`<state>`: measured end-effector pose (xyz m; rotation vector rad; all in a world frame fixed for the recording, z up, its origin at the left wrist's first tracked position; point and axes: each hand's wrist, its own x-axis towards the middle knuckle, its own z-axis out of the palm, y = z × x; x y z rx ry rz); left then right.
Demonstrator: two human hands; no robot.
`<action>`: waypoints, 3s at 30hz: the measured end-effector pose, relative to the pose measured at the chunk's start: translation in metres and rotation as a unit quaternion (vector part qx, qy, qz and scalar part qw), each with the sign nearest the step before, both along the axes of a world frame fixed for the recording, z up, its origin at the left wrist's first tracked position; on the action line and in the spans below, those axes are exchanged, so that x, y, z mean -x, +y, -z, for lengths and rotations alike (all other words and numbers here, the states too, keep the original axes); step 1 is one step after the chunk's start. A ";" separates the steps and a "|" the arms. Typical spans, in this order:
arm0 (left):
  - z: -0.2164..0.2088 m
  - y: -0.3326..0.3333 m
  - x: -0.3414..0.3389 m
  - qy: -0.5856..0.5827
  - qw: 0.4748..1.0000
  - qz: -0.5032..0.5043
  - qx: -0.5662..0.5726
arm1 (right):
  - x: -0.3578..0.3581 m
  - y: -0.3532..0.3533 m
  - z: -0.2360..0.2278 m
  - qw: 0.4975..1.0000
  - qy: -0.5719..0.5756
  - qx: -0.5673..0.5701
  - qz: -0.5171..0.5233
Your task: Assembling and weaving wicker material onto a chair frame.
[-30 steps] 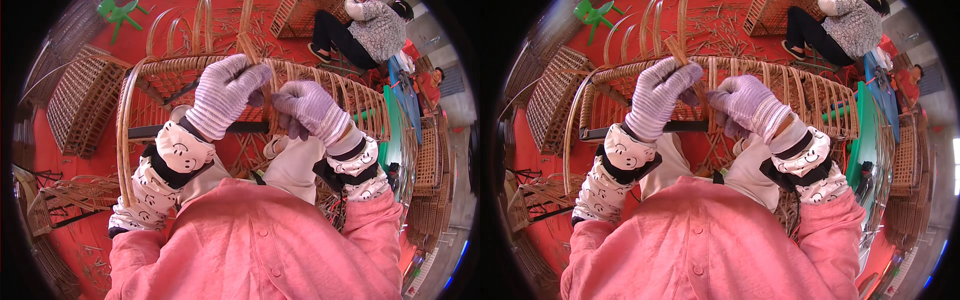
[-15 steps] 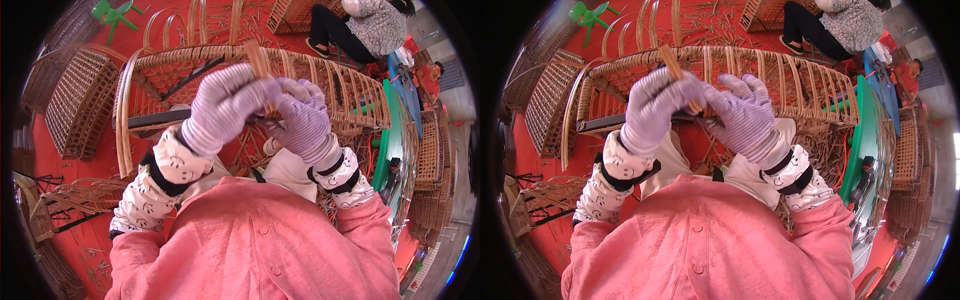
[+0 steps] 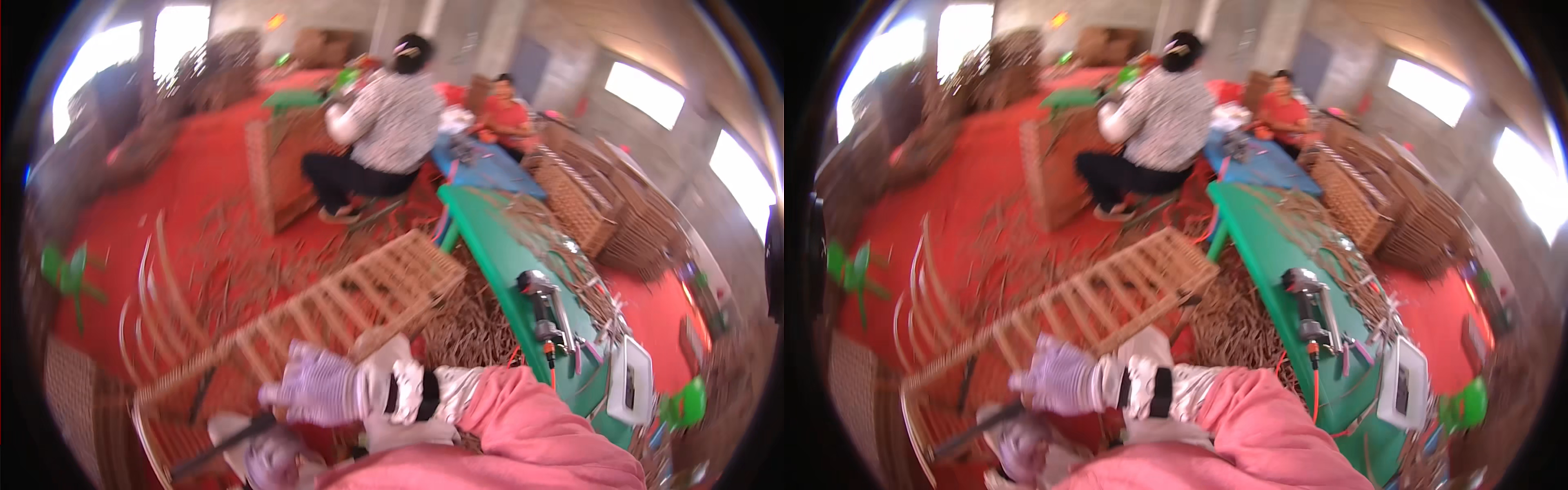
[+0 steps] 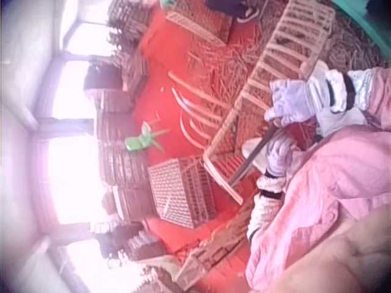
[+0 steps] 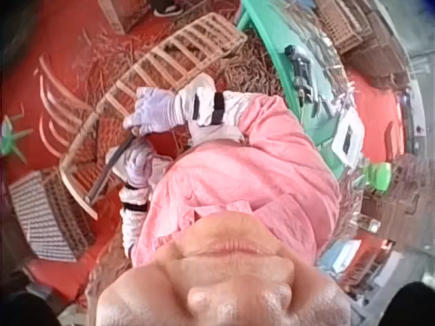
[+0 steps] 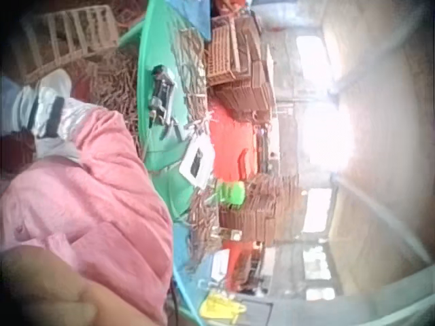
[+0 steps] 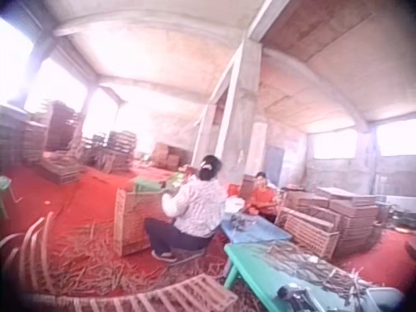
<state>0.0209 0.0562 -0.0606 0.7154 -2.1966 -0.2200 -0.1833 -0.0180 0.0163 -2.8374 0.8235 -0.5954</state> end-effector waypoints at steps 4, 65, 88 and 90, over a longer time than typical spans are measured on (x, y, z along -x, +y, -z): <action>0.001 -0.008 0.009 0.008 0.999 0.021 0.030 | 0.012 0.002 0.006 0.999 -0.016 -0.027 0.016; -0.078 -0.058 -0.022 -0.284 0.947 -0.089 -0.125 | -0.004 0.009 0.015 0.988 0.029 0.152 -0.004; -0.075 -0.013 0.016 0.024 0.996 -0.014 -0.080 | 0.007 0.001 0.011 0.997 0.029 0.044 0.050; -0.055 -0.006 0.023 0.041 0.997 -0.047 -0.041 | 0.007 0.001 0.006 0.997 0.030 0.056 0.031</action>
